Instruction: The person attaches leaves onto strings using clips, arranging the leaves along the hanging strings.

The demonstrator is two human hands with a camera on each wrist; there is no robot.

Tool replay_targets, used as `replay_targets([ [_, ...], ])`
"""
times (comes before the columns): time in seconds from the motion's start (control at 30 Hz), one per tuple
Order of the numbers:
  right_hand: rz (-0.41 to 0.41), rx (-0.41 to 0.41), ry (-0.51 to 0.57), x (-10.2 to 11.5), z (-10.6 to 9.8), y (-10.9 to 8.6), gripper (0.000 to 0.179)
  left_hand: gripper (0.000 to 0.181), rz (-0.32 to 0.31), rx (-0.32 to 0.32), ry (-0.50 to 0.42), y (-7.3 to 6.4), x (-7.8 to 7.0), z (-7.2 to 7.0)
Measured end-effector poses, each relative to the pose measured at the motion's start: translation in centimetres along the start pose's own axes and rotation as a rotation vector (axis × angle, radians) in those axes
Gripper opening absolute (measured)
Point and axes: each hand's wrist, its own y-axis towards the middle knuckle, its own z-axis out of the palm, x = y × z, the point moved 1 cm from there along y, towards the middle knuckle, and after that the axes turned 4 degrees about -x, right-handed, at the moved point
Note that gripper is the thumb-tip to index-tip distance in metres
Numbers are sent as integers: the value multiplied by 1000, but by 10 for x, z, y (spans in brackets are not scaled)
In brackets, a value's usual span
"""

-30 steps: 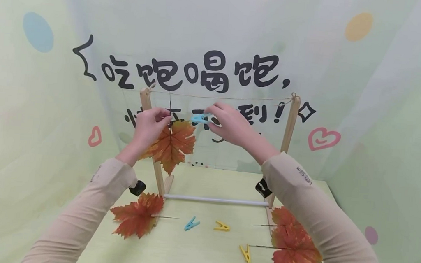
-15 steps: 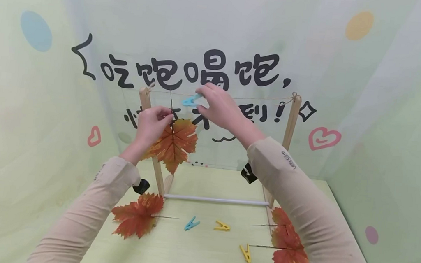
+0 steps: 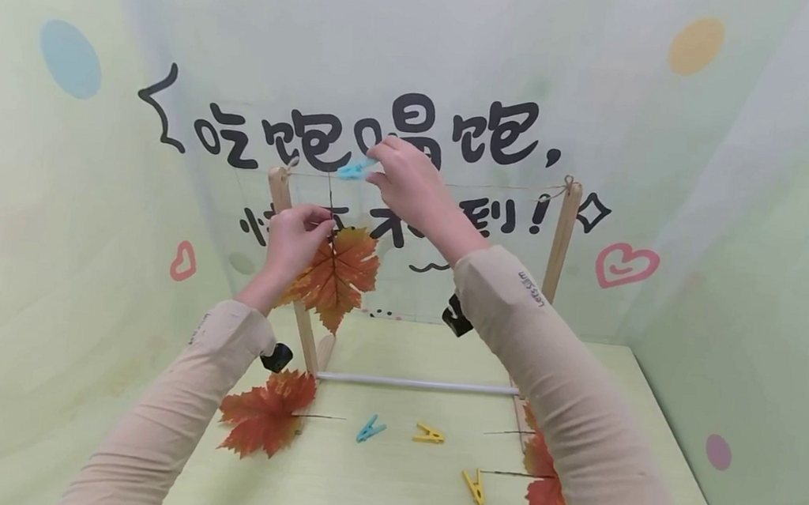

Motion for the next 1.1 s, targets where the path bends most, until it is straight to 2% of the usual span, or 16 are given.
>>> replay_targets([
  [0.23, 26, -12, -48, 2, 7, 9, 16, 14, -18, -10, -10, 0, -2, 1],
  [0.53, 62, -9, -52, -1, 16, 14, 13, 14, -6, -20, 1, 1, 0, 3],
  [0.7, 84, 16, -56, 0, 19, 18, 13, 13, 4, -38, -2, 2, 0, 4],
  [0.87, 99, 54, -71, 2, 21, 21, 14, 13, -11, -36, -6, 2, -1, 4],
  [1.1, 108, 105, -92, 5, 24, 26, 16, 12, -19, -63, -1, 0, -2, 3],
])
